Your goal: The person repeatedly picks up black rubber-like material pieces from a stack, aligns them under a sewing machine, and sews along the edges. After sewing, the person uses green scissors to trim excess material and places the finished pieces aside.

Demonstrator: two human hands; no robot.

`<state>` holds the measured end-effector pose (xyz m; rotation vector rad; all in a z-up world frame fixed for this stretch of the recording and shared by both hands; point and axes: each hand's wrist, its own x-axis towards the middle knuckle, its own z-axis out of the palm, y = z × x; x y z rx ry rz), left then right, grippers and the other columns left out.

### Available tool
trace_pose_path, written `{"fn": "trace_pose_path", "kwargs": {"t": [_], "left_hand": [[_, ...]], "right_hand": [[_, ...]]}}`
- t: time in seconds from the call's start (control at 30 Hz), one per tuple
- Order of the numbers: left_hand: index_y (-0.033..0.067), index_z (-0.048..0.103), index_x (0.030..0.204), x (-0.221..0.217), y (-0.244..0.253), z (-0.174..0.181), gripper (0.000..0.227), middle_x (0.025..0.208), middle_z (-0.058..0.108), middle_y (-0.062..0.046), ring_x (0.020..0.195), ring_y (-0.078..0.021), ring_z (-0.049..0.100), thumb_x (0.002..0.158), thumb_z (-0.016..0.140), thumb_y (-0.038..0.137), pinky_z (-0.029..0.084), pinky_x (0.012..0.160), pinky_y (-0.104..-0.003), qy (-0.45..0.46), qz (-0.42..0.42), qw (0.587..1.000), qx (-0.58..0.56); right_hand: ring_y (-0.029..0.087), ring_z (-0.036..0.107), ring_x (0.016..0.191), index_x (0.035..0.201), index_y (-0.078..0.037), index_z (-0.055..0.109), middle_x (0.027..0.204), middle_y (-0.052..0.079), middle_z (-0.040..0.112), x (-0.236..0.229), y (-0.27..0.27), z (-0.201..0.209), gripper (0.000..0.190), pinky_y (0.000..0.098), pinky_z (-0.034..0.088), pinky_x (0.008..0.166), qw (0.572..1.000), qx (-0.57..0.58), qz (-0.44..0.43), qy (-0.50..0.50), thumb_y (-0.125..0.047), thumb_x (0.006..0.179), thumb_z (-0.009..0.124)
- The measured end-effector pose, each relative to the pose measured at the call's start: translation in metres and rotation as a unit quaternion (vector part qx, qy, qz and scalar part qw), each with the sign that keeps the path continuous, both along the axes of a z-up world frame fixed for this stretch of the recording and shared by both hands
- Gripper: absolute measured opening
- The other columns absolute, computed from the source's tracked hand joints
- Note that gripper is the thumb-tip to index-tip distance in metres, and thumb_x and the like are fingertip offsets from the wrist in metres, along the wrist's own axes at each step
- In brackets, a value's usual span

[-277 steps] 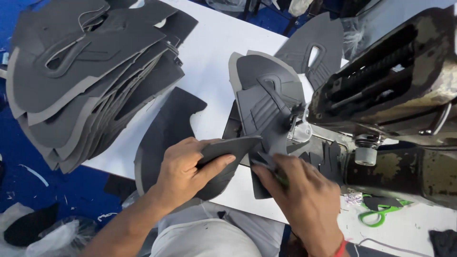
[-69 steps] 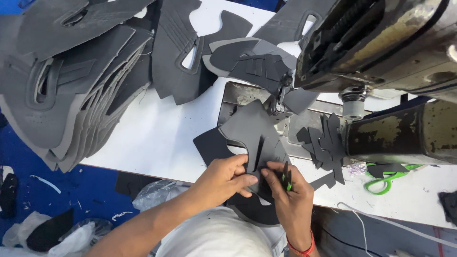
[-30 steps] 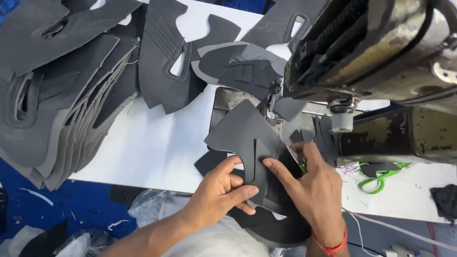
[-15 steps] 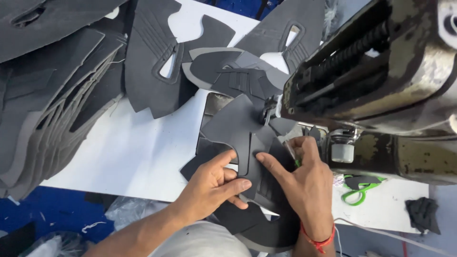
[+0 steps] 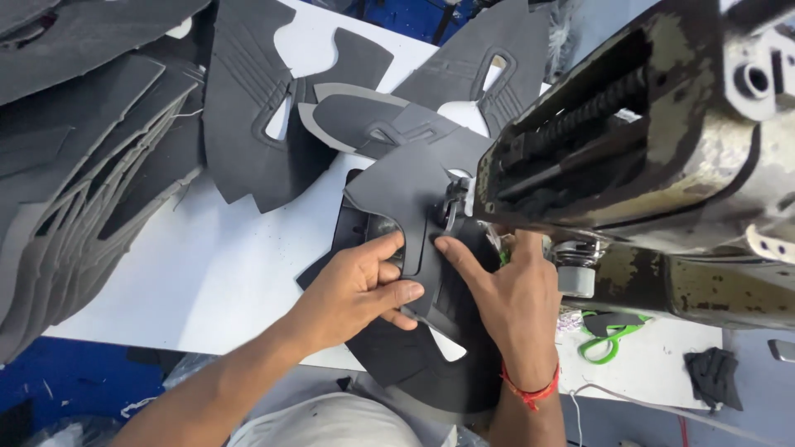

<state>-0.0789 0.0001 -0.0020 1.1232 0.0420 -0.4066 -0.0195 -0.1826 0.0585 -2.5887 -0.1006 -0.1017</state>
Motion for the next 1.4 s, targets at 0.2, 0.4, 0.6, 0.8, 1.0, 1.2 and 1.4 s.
{"fn": "trace_pose_path", "kwargs": {"t": [0.2,0.4,0.6,0.8,1.0,1.2,1.4], "left_hand": [[-0.016,0.028,0.15,0.008,-0.001,0.007,0.066,0.074,0.05,0.001,0.069,-0.0036,0.055,0.099,0.062,0.008,0.066,0.07,-0.028,-0.016,0.0,1.0,0.002],[-0.0109,0.02,0.157,0.006,-0.005,0.009,0.075,0.073,0.05,0.0,0.066,-0.0041,0.054,0.099,0.062,0.009,0.066,0.068,-0.028,-0.044,0.026,0.998,0.038],[-0.0102,0.028,0.153,0.007,0.001,0.023,0.068,0.071,0.058,-0.007,0.066,-0.0086,0.064,0.099,0.062,0.012,0.062,0.062,-0.027,-0.057,0.0,0.986,0.157],[-0.0109,0.034,0.147,0.008,0.008,0.029,0.057,0.088,0.074,-0.013,0.081,-0.0168,0.078,0.1,0.058,0.012,0.064,0.07,-0.027,-0.054,-0.035,0.989,0.136],[-0.0083,0.031,0.149,0.008,0.008,0.024,0.058,0.087,0.073,-0.016,0.078,-0.0183,0.077,0.1,0.056,0.012,0.065,0.068,-0.028,-0.047,-0.046,0.99,0.124],[-0.0127,0.041,0.135,0.017,0.011,0.017,0.043,0.087,0.071,-0.015,0.079,-0.0175,0.077,0.102,0.056,0.012,0.065,0.067,-0.028,-0.05,-0.047,0.993,0.096],[-0.0097,0.043,0.128,0.034,0.012,0.017,0.036,0.084,0.069,-0.013,0.077,-0.0167,0.075,0.101,0.056,0.011,0.064,0.066,-0.027,-0.054,-0.052,0.994,0.077]], "right_hand": [[0.042,0.072,0.095,0.111,-0.001,0.069,0.105,0.022,0.074,0.004,0.003,0.006,0.066,0.047,0.055,0.077,0.999,-0.018,-0.013,0.028,-0.052,0.074,0.088],[0.038,0.073,0.096,0.114,-0.002,0.066,0.106,0.018,0.076,0.004,-0.003,0.0,0.071,0.0468,0.055,0.077,0.998,0.0,-0.031,0.046,-0.053,0.07,0.087],[0.036,0.073,0.094,0.117,-0.005,0.067,0.104,0.017,0.077,-0.002,-0.01,0.004,0.065,0.044,0.055,0.078,0.998,0.039,0.003,0.042,-0.053,0.075,0.082],[0.038,0.073,0.075,0.113,-0.005,0.068,0.082,0.017,0.075,-0.012,-0.026,-0.006,0.064,0.0431,0.053,0.063,0.992,-0.066,-0.029,0.102,-0.057,0.078,0.078],[0.036,0.072,0.065,0.11,-0.002,0.069,0.076,0.019,0.073,-0.016,-0.028,-0.013,0.066,0.0423,0.052,0.06,0.993,-0.07,-0.06,0.078,-0.057,0.075,0.08],[0.035,0.071,0.074,0.108,-0.001,0.07,0.09,0.018,0.074,-0.011,-0.023,-0.013,0.064,0.0403,0.052,0.062,0.998,-0.033,-0.048,-0.005,-0.054,0.075,0.084],[0.03,0.071,0.078,0.107,-0.006,0.068,0.093,0.013,0.074,0.0,-0.034,-0.025,0.048,0.0397,0.054,0.07,0.999,-0.011,-0.046,-0.017,-0.042,0.081,0.086]]}}
